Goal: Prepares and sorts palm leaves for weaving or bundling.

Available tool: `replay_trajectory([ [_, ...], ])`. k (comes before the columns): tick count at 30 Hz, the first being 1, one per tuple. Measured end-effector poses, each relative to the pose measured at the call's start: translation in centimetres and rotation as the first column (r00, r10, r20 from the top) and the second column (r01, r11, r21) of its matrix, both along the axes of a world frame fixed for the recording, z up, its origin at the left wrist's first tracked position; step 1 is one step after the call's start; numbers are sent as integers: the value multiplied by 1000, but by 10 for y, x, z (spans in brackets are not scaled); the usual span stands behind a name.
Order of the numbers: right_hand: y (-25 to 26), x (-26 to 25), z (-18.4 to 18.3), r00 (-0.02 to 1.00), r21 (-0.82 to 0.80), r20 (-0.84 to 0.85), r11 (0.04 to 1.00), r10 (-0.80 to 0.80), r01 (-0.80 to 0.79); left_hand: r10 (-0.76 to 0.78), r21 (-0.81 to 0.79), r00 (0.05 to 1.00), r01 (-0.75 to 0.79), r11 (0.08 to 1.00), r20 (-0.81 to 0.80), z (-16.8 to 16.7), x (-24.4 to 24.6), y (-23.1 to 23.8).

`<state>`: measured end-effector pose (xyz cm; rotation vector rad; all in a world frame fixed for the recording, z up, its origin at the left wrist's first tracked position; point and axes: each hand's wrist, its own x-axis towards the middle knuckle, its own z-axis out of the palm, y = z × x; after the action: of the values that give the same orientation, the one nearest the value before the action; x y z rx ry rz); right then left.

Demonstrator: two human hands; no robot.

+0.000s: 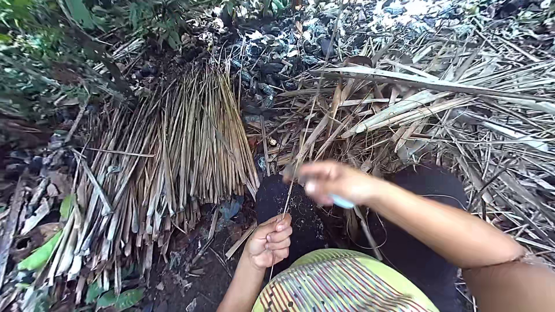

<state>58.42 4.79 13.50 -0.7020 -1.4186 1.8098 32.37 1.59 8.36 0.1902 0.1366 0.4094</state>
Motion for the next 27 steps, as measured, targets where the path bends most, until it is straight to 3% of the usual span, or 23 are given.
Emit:
replay_trajectory([
  [2, -5, -5, -6, 984, -19, 71, 987, 162, -162, -7, 2, 1000, 7, 1000, -2, -3, -1, -1],
  [3, 1, 2, -2, 989, 33, 77, 991, 129, -131, -24, 12, 1000, 24, 1000, 3, -7, -3, -2],
  [5, 28, 32, 16, 997, 181, -13, 980, -76, 78, -53, 37, 999, 53, 998, -8, -21, -9, -11],
  [7, 61, 72, 39, 950, 349, -149, 885, -273, 309, -60, 79, 996, 65, 995, -64, -36, -19, -21],
  [9, 86, 106, 58, 879, 435, -297, 767, -373, 472, -41, 102, 989, 55, 993, -142, -46, -29, -27],
  [11, 95, 119, 67, 840, 443, -370, 719, -398, 536, -38, 118, 985, 59, 991, -170, -50, -36, -29],
  [14, 84, 107, 59, 869, 378, -298, 788, -394, 487, -18, 102, 978, 40, 994, -210, -48, -31, -22],
  [17, 39, 58, 30, 949, 209, -32, 926, -314, 313, 130, 273, 934, -37, 961, -333, -21, -11, -9],
  [19, 5, 19, 5, 985, 112, 120, 987, -128, 115, 352, 481, 819, -108, 870, -453, 4, 10, -5],
  [21, -21, -8, -6, 985, 99, 170, 995, -19, 2, 571, 651, 671, -172, 740, -473, 21, 30, -7],
  [24, -22, -5, 1, 983, 101, 110, 986, -146, 135, 669, 778, 632, -162, 607, -391, 27, 37, -10],
  [27, 11, 31, 21, 916, 146, -84, 904, -393, 401, 594, 735, 690, -134, 665, -413, 26, 28, -14],
])
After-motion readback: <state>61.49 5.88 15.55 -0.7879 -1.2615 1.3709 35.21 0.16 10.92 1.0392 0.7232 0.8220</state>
